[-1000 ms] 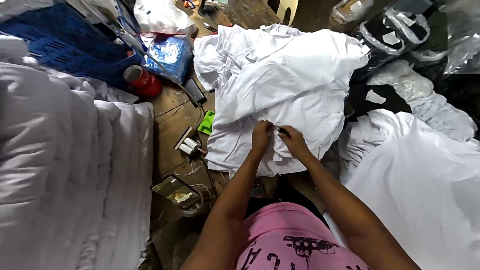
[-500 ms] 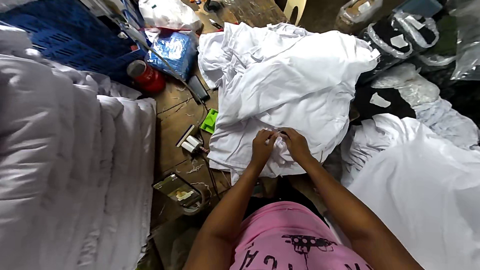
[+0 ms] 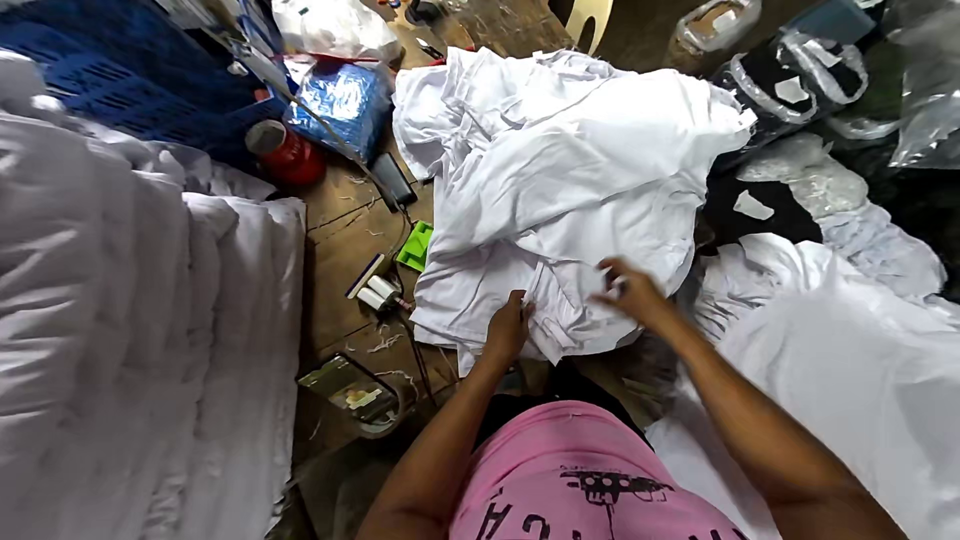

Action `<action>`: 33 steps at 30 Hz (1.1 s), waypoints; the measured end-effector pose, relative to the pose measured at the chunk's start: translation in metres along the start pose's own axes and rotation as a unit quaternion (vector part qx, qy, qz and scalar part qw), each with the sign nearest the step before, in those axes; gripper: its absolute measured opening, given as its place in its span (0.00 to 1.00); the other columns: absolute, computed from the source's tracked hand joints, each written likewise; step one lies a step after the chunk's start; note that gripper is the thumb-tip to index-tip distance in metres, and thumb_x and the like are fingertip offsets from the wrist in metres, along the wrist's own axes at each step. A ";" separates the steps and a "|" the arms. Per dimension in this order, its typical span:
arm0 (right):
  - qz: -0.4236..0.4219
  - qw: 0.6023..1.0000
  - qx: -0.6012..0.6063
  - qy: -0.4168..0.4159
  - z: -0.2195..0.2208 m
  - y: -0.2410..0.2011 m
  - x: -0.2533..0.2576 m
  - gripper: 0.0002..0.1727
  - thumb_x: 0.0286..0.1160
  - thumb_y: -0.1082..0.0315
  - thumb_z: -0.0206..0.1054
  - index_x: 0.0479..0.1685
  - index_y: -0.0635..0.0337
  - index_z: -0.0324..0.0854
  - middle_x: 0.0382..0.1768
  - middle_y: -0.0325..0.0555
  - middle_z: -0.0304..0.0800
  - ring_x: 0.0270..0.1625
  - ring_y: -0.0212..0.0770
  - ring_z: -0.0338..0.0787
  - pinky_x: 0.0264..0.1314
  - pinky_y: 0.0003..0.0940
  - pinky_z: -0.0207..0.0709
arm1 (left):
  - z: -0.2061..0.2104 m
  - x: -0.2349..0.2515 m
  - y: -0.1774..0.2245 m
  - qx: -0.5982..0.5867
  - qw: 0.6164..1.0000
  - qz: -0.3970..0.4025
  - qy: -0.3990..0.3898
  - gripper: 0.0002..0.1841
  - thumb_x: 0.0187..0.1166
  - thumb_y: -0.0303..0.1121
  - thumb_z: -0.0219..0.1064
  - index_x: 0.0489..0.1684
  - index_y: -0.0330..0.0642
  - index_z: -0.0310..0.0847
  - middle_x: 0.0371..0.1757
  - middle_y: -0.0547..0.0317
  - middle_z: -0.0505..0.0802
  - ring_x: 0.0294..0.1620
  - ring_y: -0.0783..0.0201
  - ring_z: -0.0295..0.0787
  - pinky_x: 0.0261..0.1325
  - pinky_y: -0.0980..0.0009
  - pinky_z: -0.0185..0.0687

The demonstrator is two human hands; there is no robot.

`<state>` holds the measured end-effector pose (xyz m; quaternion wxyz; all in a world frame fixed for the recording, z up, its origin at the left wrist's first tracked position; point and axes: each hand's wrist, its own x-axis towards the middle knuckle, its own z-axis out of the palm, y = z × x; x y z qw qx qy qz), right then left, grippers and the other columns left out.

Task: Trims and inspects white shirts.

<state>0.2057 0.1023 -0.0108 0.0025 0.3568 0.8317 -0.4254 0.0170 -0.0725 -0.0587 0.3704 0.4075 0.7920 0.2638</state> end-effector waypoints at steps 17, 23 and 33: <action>-0.021 0.970 0.010 0.244 -0.040 0.003 0.000 0.15 0.85 0.72 0.61 0.62 0.75 0.79 0.52 0.67 0.89 0.51 0.57 0.92 0.57 0.55 0.85 | -0.024 0.027 0.043 0.100 0.988 0.045 0.108 0.21 0.86 0.41 0.63 0.59 0.28 0.85 0.56 0.32 0.89 0.58 0.37 0.89 0.63 0.42 0.82; -0.002 0.997 0.043 0.062 0.033 -0.020 0.031 0.26 0.84 0.61 0.67 0.73 0.71 0.74 0.64 0.65 0.85 0.62 0.58 0.89 0.68 0.56 0.81 | 0.012 0.075 0.053 0.108 0.991 0.031 0.068 0.15 0.85 0.33 0.62 0.58 0.29 0.83 0.59 0.33 0.88 0.62 0.37 0.87 0.62 0.40 0.81; -0.144 0.962 -0.157 0.173 0.060 -0.021 0.057 0.14 0.81 0.70 0.67 0.56 0.74 0.84 0.44 0.67 0.90 0.49 0.66 0.92 0.52 0.60 0.85 | 0.001 0.036 0.040 -0.081 0.986 0.087 0.118 0.10 0.83 0.27 0.65 0.45 0.27 0.88 0.42 0.41 0.92 0.43 0.52 0.90 0.55 0.55 0.84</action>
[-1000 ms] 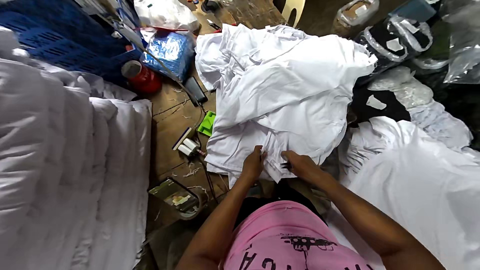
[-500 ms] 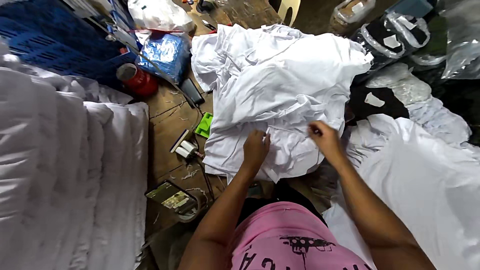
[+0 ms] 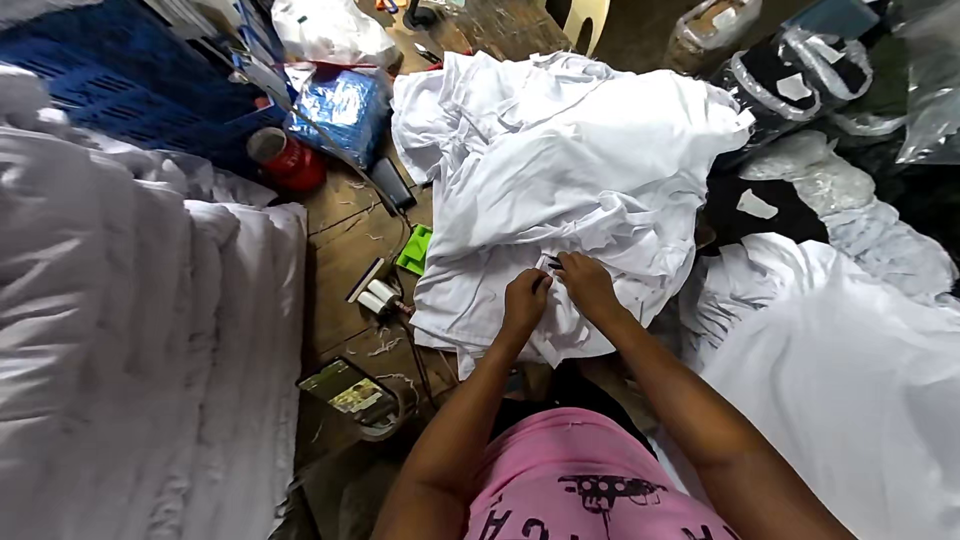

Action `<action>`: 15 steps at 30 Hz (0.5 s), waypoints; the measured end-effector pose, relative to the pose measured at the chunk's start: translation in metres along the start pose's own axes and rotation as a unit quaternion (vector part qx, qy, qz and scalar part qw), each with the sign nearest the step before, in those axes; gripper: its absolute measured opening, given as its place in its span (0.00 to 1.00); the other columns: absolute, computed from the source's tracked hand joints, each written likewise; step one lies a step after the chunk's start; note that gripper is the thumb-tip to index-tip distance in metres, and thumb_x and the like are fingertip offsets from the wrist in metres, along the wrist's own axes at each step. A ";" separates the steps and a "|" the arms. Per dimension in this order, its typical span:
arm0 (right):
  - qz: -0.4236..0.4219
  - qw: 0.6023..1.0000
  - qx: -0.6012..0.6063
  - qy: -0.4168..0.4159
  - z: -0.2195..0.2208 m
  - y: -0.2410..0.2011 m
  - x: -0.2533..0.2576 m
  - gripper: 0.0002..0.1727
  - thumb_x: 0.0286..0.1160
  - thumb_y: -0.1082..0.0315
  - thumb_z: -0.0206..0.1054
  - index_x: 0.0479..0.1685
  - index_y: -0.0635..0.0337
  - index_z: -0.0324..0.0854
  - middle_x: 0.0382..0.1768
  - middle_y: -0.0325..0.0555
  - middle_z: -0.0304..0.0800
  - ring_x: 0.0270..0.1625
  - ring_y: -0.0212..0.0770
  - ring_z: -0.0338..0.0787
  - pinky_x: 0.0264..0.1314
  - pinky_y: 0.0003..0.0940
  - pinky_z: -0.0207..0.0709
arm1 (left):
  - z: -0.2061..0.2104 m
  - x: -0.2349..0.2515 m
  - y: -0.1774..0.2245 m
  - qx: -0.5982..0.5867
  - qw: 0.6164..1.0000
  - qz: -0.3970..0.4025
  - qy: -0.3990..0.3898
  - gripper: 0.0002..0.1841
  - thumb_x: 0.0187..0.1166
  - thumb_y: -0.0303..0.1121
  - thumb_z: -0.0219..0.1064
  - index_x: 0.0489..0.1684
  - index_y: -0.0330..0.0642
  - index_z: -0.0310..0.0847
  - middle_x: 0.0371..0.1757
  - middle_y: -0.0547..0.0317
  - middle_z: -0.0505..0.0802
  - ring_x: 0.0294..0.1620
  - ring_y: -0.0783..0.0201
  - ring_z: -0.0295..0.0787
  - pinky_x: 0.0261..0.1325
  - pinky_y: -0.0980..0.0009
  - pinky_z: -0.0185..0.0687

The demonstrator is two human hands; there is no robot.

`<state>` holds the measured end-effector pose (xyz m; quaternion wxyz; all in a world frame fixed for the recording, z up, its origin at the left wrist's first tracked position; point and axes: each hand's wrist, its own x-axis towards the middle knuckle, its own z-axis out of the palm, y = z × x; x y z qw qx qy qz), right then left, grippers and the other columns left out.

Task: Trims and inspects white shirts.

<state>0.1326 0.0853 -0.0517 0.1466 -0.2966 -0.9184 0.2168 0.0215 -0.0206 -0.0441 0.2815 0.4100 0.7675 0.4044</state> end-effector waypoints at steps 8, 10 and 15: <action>0.107 0.973 0.106 -0.174 -0.026 0.002 -0.006 0.28 0.80 0.56 0.70 0.69 0.71 0.78 0.60 0.67 0.86 0.60 0.65 0.89 0.64 0.65 0.79 | -0.033 -0.023 -0.021 -0.005 0.982 0.067 -0.176 0.13 0.84 0.30 0.64 0.47 0.26 0.89 0.45 0.41 0.94 0.47 0.56 0.91 0.60 0.60 0.83; 0.103 0.947 0.098 -0.289 -0.032 -0.003 -0.020 0.35 0.75 0.52 0.74 0.75 0.67 0.73 0.62 0.66 0.85 0.62 0.64 0.87 0.66 0.67 0.76 | -0.058 -0.026 -0.019 0.001 0.948 0.021 -0.317 0.16 0.88 0.35 0.62 0.48 0.28 0.89 0.45 0.46 0.94 0.46 0.64 0.89 0.60 0.63 0.82; 0.168 0.975 0.133 0.055 -0.099 0.045 -0.027 0.15 0.87 0.74 0.58 0.62 0.78 0.80 0.59 0.71 0.87 0.60 0.63 0.89 0.68 0.60 0.79 | -0.071 -0.010 -0.016 0.005 0.989 -0.051 -0.136 0.21 0.92 0.36 0.54 0.45 0.26 0.89 0.45 0.42 0.94 0.49 0.53 0.91 0.64 0.53 0.82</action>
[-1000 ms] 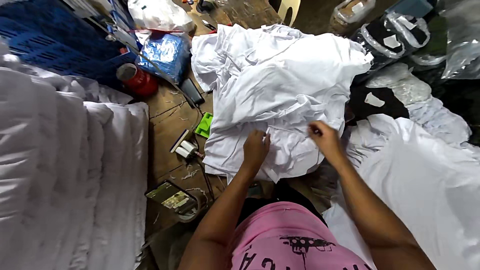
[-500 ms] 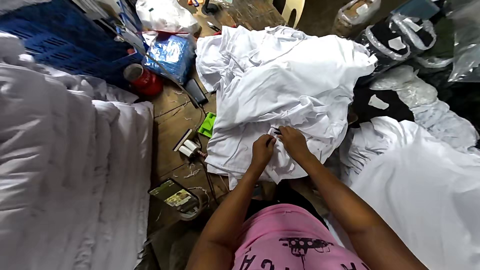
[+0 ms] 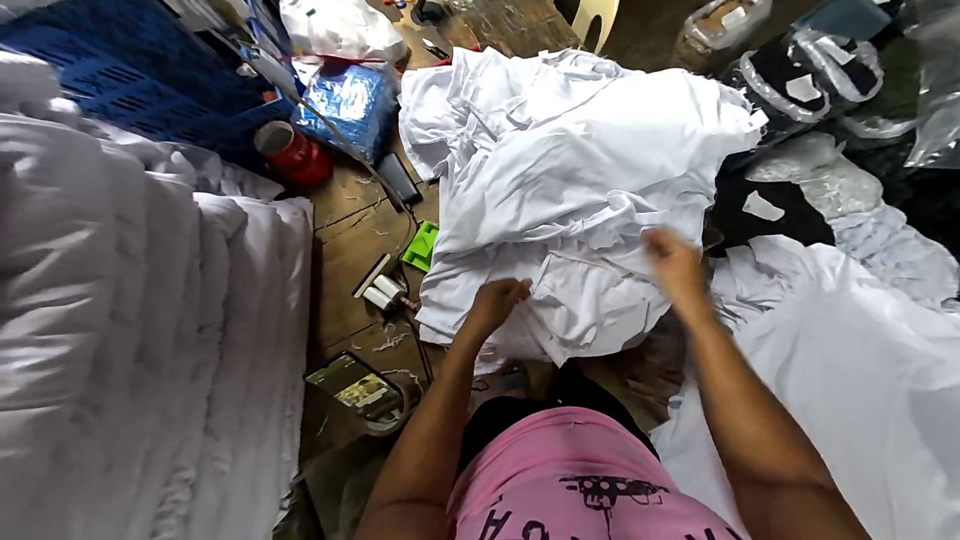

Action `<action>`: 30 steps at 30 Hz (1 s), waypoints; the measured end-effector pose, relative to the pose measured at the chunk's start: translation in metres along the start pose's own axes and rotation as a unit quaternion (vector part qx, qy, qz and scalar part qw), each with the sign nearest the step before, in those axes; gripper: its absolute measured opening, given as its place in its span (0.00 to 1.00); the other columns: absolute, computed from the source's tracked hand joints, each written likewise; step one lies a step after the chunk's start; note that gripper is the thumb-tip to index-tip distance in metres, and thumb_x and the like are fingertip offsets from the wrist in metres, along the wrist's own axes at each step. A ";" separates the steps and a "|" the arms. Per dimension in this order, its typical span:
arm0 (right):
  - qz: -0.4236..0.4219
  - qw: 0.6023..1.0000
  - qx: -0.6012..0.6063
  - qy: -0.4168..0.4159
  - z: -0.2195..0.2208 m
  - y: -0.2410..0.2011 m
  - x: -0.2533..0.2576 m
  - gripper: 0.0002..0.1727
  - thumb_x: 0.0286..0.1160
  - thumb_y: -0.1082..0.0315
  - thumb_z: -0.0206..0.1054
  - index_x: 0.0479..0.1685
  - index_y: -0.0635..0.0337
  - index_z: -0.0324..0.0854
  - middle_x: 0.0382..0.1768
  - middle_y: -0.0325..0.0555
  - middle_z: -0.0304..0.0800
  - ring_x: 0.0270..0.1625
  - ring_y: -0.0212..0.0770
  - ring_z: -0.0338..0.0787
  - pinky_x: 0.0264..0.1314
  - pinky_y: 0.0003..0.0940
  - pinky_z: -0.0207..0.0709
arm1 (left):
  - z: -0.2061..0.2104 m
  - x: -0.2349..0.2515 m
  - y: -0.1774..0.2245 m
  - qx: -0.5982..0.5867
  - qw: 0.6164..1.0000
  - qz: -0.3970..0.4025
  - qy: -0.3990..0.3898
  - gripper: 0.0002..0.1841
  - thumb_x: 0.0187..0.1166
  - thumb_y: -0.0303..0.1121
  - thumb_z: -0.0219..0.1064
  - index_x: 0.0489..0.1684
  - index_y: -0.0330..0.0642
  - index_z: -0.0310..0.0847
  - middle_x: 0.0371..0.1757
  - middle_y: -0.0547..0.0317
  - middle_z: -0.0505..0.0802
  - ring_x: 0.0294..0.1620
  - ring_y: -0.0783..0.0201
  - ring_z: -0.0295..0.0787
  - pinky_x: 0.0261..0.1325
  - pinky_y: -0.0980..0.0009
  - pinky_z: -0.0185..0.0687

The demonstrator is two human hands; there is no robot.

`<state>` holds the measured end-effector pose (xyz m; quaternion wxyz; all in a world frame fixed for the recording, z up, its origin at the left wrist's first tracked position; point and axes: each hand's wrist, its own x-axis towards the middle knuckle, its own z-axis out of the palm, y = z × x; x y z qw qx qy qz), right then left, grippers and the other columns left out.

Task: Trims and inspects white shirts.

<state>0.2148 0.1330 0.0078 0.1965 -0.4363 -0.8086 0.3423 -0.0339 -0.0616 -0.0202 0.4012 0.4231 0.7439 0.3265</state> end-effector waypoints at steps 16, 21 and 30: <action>0.034 0.995 0.029 0.089 -0.016 0.001 0.010 0.19 0.87 0.69 0.59 0.67 0.75 0.76 0.60 0.69 0.86 0.58 0.57 0.89 0.64 0.53 0.82 | 0.044 0.015 -0.024 0.102 0.994 0.032 -0.028 0.28 0.84 0.41 0.66 0.78 0.32 0.74 0.68 0.30 0.85 0.73 0.37 0.80 0.80 0.45 0.69; 0.027 0.972 0.078 0.218 -0.043 -0.018 0.014 0.23 0.92 0.60 0.53 0.74 0.69 0.68 0.62 0.58 0.83 0.58 0.40 0.86 0.62 0.36 0.82 | 0.051 0.027 -0.003 0.111 0.991 0.029 0.075 0.19 0.87 0.39 0.62 0.61 0.30 0.86 0.57 0.32 0.90 0.61 0.39 0.87 0.71 0.45 0.78; 0.014 0.977 -0.029 -0.210 0.068 -0.003 0.018 0.28 0.79 0.59 0.73 0.72 0.70 0.77 0.65 0.66 0.85 0.66 0.61 0.87 0.73 0.61 0.76 | 0.092 0.097 0.015 0.165 0.969 0.119 0.138 0.10 0.82 0.25 0.64 0.52 0.29 0.87 0.54 0.32 0.90 0.60 0.35 0.88 0.65 0.41 0.81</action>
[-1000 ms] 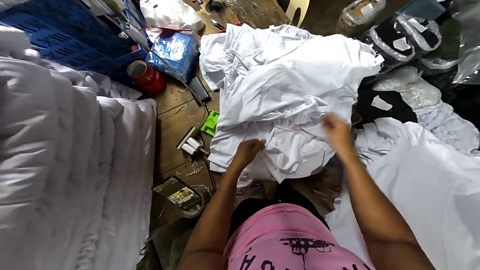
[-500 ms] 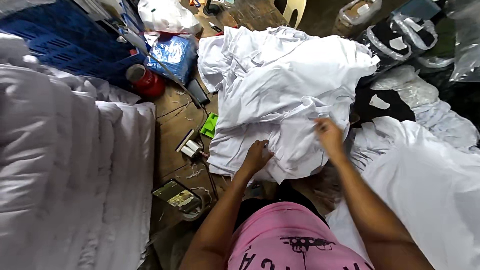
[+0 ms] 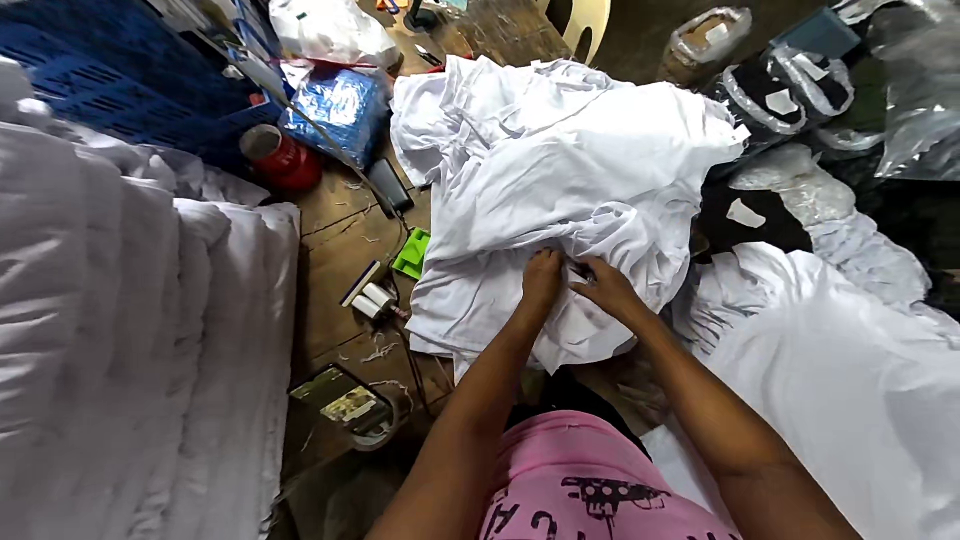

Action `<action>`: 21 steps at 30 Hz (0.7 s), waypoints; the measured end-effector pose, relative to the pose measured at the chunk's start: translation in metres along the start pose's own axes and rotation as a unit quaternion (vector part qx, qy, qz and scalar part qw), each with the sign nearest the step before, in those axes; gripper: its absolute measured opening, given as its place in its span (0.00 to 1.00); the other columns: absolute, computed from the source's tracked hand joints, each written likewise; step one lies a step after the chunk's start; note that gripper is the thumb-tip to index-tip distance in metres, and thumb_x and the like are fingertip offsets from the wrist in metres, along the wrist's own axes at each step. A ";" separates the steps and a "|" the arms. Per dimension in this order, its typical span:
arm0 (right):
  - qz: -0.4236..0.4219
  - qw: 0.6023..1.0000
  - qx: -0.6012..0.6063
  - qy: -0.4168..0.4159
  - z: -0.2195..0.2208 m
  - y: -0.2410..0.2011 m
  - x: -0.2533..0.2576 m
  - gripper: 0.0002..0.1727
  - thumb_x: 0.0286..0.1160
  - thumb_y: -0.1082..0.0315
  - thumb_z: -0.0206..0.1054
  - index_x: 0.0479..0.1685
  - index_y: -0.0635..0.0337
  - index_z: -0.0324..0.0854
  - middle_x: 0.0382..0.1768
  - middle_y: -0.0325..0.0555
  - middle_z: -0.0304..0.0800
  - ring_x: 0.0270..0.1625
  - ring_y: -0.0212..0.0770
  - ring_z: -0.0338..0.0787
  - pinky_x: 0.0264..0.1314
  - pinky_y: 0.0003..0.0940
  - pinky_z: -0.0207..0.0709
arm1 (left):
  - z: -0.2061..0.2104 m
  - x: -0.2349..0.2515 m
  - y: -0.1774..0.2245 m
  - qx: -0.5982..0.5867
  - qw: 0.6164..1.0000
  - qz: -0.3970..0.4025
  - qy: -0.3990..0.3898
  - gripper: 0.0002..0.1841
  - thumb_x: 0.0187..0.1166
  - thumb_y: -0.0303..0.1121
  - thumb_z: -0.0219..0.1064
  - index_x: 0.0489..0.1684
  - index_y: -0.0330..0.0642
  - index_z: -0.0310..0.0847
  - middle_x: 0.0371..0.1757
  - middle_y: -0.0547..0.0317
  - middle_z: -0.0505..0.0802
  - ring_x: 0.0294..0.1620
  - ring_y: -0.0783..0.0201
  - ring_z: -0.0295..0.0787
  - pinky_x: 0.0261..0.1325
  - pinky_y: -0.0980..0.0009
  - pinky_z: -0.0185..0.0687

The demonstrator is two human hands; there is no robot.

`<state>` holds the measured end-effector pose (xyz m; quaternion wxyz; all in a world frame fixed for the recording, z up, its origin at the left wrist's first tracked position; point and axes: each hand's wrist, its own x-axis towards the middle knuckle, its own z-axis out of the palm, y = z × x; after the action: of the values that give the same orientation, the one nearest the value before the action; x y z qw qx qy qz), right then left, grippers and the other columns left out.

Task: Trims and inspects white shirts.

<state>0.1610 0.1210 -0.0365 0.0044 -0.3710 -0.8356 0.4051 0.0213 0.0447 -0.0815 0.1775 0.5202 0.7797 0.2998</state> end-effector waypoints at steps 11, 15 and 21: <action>-0.093 0.990 -0.076 0.072 -0.019 0.017 -0.004 0.17 0.79 0.69 0.70 0.60 0.75 0.81 0.65 0.70 0.81 0.57 0.66 0.89 0.60 0.61 0.84 | -0.034 -0.049 0.010 -0.155 0.982 -0.068 -0.078 0.14 0.86 0.30 0.59 0.48 0.25 0.86 0.44 0.39 0.92 0.47 0.51 0.90 0.59 0.57 0.83; -0.068 0.987 -0.024 0.143 -0.010 0.013 -0.003 0.19 0.86 0.68 0.64 0.64 0.76 0.79 0.61 0.71 0.84 0.59 0.65 0.89 0.64 0.61 0.81 | -0.026 -0.023 0.021 -0.083 0.993 -0.080 -0.040 0.24 0.82 0.40 0.70 0.66 0.28 0.80 0.55 0.34 0.90 0.57 0.40 0.89 0.64 0.44 0.83; -0.028 0.995 -0.032 0.091 -0.004 0.009 -0.009 0.21 0.82 0.65 0.69 0.63 0.75 0.80 0.59 0.70 0.83 0.55 0.63 0.88 0.61 0.58 0.81 | -0.017 -0.017 0.014 -0.116 0.987 -0.083 -0.080 0.10 0.81 0.26 0.66 0.49 0.27 0.88 0.51 0.35 0.91 0.53 0.43 0.90 0.62 0.48 0.84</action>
<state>0.1742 0.1212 -0.0375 0.0802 -0.3833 -0.8540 0.3427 0.0280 0.0280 -0.0597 0.3228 0.4519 0.7634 0.3299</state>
